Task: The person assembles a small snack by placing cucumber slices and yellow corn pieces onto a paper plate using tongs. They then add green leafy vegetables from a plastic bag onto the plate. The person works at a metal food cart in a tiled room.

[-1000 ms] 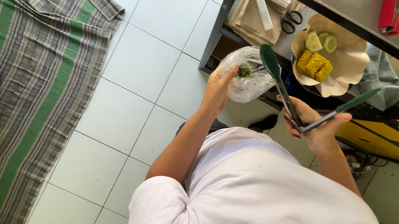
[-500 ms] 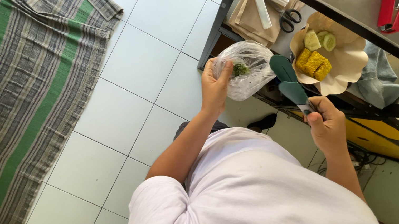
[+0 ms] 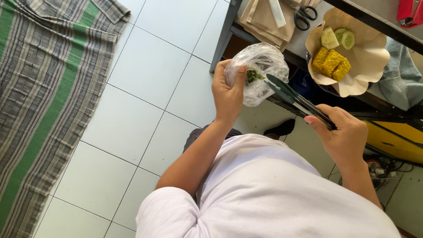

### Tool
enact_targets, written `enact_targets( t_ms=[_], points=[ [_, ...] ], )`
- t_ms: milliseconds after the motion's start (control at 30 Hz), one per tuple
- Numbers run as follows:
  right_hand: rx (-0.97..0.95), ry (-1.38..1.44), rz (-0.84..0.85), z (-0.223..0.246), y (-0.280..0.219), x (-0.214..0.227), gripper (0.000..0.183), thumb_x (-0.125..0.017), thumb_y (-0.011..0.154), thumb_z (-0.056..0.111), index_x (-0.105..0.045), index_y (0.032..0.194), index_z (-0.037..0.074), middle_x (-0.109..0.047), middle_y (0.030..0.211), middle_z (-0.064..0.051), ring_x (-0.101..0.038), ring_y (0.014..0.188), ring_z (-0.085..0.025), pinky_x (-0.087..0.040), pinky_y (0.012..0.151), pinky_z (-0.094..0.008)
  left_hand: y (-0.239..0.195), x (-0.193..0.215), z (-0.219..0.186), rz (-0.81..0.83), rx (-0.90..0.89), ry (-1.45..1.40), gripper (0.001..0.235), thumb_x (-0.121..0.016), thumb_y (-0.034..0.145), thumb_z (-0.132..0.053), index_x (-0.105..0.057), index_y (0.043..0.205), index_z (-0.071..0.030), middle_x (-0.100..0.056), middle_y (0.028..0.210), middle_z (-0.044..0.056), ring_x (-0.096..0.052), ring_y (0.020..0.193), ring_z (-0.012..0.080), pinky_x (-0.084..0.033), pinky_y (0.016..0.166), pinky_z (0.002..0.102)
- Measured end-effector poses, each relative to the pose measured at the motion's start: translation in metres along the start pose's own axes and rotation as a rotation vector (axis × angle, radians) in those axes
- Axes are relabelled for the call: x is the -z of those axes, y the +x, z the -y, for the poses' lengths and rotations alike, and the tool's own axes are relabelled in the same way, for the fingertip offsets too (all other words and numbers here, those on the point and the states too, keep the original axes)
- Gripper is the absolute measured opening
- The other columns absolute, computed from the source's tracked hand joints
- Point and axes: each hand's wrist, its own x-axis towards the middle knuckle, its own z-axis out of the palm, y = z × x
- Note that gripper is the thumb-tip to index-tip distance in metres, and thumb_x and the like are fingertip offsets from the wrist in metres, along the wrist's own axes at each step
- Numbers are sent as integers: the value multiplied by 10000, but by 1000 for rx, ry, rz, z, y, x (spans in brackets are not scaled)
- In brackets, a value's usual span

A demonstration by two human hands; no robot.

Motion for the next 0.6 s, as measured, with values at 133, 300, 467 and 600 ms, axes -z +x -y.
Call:
enact_targets(
  t_ms=[133,300,467,600],
  points=[
    [3,-35,15,4,0,2,393,-792,909,453,-765,1059,91,-622,729,-31,-578,605,-175,-435,566,-316,-3,-3,-1,14,-15,-8,277,-678,1030,-289,-594,1130,-45,-695,978,38,-645,861,64,-563,742,230],
    [4,3,-1,7,-2,3,368,-795,922,428,-765,1060,88,-643,760,-39,-587,616,-173,-437,573,-305,-4,-6,-1,26,13,-9,270,-674,1032,-283,-592,1126,-43,-693,968,38,-645,847,62,-560,735,230],
    [-7,29,-8,7,-5,1,336,-788,936,400,-775,1038,80,-668,765,-43,-590,608,-172,-431,569,-302,-9,-7,0,55,40,-34,258,-671,1035,-271,-595,1123,-41,-692,959,38,-634,833,58,-549,718,226],
    [-12,52,-22,5,-7,2,335,-788,944,388,-776,1037,66,-679,768,-47,-602,619,-163,-438,578,-290,-9,-7,1,56,54,-41,259,-674,1036,-272,-598,1124,-41,-691,965,38,-629,840,58,-546,723,227]
  ],
)
